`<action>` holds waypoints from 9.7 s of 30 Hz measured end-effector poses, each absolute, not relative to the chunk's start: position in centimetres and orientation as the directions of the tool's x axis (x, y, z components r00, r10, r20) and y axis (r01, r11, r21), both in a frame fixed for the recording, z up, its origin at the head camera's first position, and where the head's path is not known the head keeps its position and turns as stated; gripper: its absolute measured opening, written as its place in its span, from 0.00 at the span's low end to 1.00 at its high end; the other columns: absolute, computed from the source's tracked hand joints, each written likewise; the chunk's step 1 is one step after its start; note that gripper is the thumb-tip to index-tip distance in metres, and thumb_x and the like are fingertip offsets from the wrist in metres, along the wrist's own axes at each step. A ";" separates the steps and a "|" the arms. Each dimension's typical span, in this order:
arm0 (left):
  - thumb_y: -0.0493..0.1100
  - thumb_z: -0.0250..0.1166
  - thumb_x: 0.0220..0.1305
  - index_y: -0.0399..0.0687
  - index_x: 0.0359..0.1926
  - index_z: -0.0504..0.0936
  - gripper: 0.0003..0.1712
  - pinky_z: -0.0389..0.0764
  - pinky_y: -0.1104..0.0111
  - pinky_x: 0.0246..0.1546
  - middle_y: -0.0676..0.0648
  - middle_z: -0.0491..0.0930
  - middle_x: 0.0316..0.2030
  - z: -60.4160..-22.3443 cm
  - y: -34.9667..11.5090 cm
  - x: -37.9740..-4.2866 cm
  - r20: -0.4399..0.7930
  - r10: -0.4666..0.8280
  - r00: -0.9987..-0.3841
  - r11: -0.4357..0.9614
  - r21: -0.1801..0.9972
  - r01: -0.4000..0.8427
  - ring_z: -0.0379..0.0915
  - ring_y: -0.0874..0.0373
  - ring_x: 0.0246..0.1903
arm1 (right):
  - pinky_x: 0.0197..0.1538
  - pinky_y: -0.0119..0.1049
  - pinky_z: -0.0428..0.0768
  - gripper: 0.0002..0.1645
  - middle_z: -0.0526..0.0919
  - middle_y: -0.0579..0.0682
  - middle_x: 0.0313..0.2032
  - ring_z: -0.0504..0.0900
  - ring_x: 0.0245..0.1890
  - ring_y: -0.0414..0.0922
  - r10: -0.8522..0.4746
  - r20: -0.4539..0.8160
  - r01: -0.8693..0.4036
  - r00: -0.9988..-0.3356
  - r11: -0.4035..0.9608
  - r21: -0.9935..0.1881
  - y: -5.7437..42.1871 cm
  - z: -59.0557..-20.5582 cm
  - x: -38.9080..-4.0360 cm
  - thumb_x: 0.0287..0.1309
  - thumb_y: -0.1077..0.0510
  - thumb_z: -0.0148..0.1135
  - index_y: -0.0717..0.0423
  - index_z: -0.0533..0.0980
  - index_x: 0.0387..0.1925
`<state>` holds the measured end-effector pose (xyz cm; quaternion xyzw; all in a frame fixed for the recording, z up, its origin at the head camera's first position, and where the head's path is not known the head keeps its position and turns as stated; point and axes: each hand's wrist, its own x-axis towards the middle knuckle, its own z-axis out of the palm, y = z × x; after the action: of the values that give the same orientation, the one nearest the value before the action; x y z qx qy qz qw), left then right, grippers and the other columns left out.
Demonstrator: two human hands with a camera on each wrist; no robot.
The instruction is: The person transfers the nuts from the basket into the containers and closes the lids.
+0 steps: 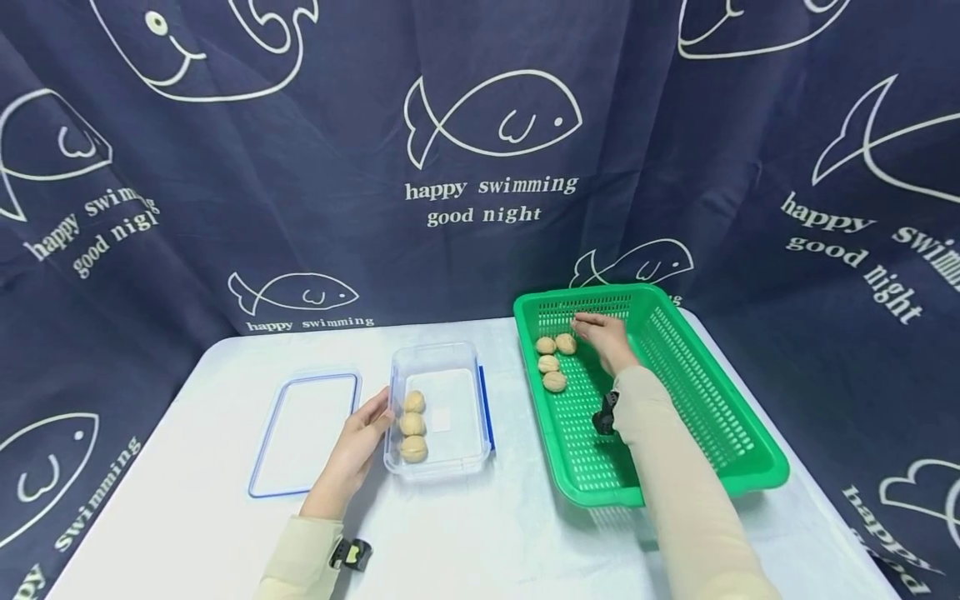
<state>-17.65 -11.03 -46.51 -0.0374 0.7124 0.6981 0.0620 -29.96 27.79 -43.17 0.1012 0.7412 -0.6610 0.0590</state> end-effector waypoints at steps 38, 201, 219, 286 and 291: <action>0.33 0.48 0.72 0.34 0.71 0.55 0.29 0.53 0.54 0.71 0.32 0.57 0.69 -46.6 -11.1 -17.5 -0.117 0.034 -0.992 0.053 0.992 -0.115 0.51 0.40 0.70 | 0.64 0.49 0.71 0.34 0.63 0.68 0.66 0.64 0.64 0.61 0.046 -0.266 0.262 -0.963 0.408 -0.875 28.0 -45.4 -29.9 0.64 0.58 0.60 0.68 0.62 0.67; 0.31 0.48 0.71 0.30 0.71 0.55 0.29 0.55 0.54 0.71 0.30 0.56 0.69 -46.7 -10.9 -17.8 -0.095 0.032 -0.995 0.043 0.995 -0.093 0.51 0.40 0.69 | 0.49 0.34 0.82 0.17 0.85 0.55 0.41 0.82 0.40 0.45 -0.115 -0.407 0.340 -0.906 0.375 -0.863 4.7 -44.6 -29.4 0.49 0.64 0.72 0.65 0.82 0.43; 0.32 0.48 0.71 0.31 0.70 0.55 0.29 0.56 0.54 0.70 0.30 0.57 0.69 -46.4 -11.0 -17.8 -0.100 0.021 -0.995 0.068 0.993 -0.099 0.52 0.39 0.69 | 0.55 0.38 0.80 0.16 0.85 0.56 0.44 0.82 0.41 0.46 -0.141 -0.394 0.301 -0.908 0.436 -0.848 4.4 -41.4 -29.7 0.56 0.63 0.66 0.67 0.80 0.46; 0.33 0.50 0.71 0.32 0.71 0.56 0.30 0.55 0.53 0.71 0.31 0.57 0.69 -46.6 -11.1 -17.5 -0.094 0.024 -0.995 0.043 0.995 -0.093 0.52 0.39 0.69 | 0.67 0.41 0.68 0.29 0.61 0.66 0.68 0.68 0.65 0.53 -0.049 -0.334 0.312 -0.941 0.254 -0.915 25.9 -43.6 -31.8 0.68 0.64 0.52 0.73 0.60 0.66; 0.33 0.50 0.71 0.32 0.71 0.56 0.30 0.55 0.52 0.70 0.30 0.57 0.69 -46.3 -10.9 -17.3 -0.082 0.021 -0.996 0.048 0.996 -0.081 0.52 0.38 0.69 | 0.65 0.41 0.72 0.29 0.71 0.65 0.62 0.82 0.43 0.37 -0.050 -0.330 0.300 -0.942 0.311 -0.902 25.6 -44.1 -31.8 0.65 0.63 0.57 0.75 0.64 0.63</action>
<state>-17.34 -10.89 -46.27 -0.0209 0.7228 0.6898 0.0369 -31.84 25.64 -44.12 0.0783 0.7954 -0.5819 0.1504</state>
